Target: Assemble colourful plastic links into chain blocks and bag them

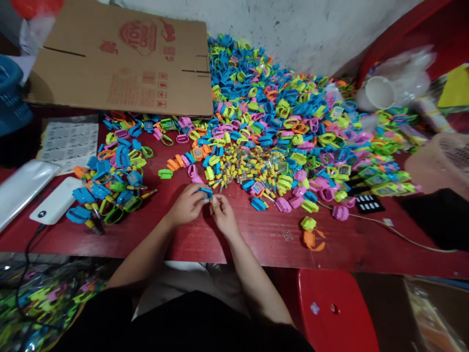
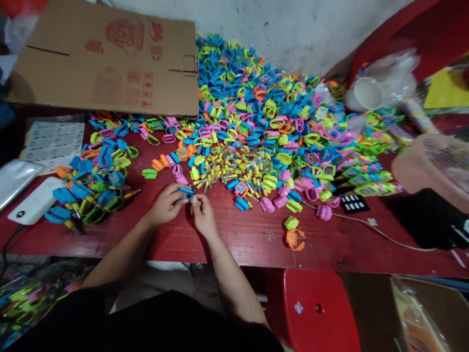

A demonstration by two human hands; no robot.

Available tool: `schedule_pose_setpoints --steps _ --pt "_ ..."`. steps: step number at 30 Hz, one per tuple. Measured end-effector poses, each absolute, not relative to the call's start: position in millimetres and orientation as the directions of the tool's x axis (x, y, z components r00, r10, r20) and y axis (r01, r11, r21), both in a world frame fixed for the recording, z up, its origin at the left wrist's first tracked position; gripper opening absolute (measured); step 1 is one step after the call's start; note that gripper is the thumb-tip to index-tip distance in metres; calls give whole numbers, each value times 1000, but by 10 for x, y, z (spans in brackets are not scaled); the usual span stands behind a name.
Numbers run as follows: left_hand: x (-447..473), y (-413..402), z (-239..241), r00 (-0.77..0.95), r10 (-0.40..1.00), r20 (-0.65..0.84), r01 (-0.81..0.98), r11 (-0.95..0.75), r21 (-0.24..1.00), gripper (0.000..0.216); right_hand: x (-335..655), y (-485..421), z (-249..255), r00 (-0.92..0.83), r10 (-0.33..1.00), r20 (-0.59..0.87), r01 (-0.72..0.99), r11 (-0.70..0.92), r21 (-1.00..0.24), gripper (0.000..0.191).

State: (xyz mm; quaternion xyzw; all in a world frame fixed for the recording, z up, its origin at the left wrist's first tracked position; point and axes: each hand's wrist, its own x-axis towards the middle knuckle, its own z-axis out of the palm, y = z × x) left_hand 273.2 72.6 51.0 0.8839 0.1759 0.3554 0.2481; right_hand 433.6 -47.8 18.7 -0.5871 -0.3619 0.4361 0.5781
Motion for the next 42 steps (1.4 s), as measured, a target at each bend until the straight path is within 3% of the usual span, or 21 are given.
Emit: schedule_pose_setpoints --steps 2,5,7,8,10,12,16,21,23,26,29,32,37,42 --pt "2501 890 550 428 630 648 366 -776 513 9 4423 -430 186 372 926 -68 -80 -41 -996 56" --pt "2076 1133 658 -183 699 692 712 -391 584 8 4688 -371 143 480 875 58 121 -1 -993 48" --pt "1896 1208 723 -421 663 619 735 -150 661 21 4874 -337 87 507 851 140 311 -28 -950 42" --pt "1868 1212 742 -462 655 597 729 -104 677 29 4945 -317 57 498 852 163 398 -58 -916 40" --pt "1934 1186 738 -427 671 606 729 -141 670 40 5021 -272 7 458 873 166 537 -122 -835 42" --pt "2107 1168 672 -243 752 613 737 -268 621 36 5012 -229 -21 418 896 151 632 -167 -757 46" --pt "2404 1259 429 197 904 379 745 -390 541 35 4911 -197 -8 395 909 136 718 -213 -663 38" --pt "2361 1382 244 267 937 227 770 -349 534 23 4940 -259 19 373 923 96 664 -193 -722 14" --pt "2312 1374 229 266 952 153 719 -302 626 11 4970 -313 6 381 922 70 596 -187 -781 14" --pt "2294 1312 241 262 965 22 611 -184 770 14 4959 -425 -25 470 878 96 461 -152 -874 24" --pt "2353 1220 297 315 938 142 476 -286 832 16 4870 -533 -16 553 823 125 275 -39 -961 36" --pt "2470 1088 375 347 873 343 375 -465 802 15 4748 -589 80 494 861 119 130 62 -990 43" --pt "2693 801 443 545 723 424 292 -638 712 18 4567 -560 328 300 943 144 166 97 -981 46" --pt "2775 665 467 605 641 472 226 -707 670 22 4470 -509 392 292 948 127 198 70 -978 64"
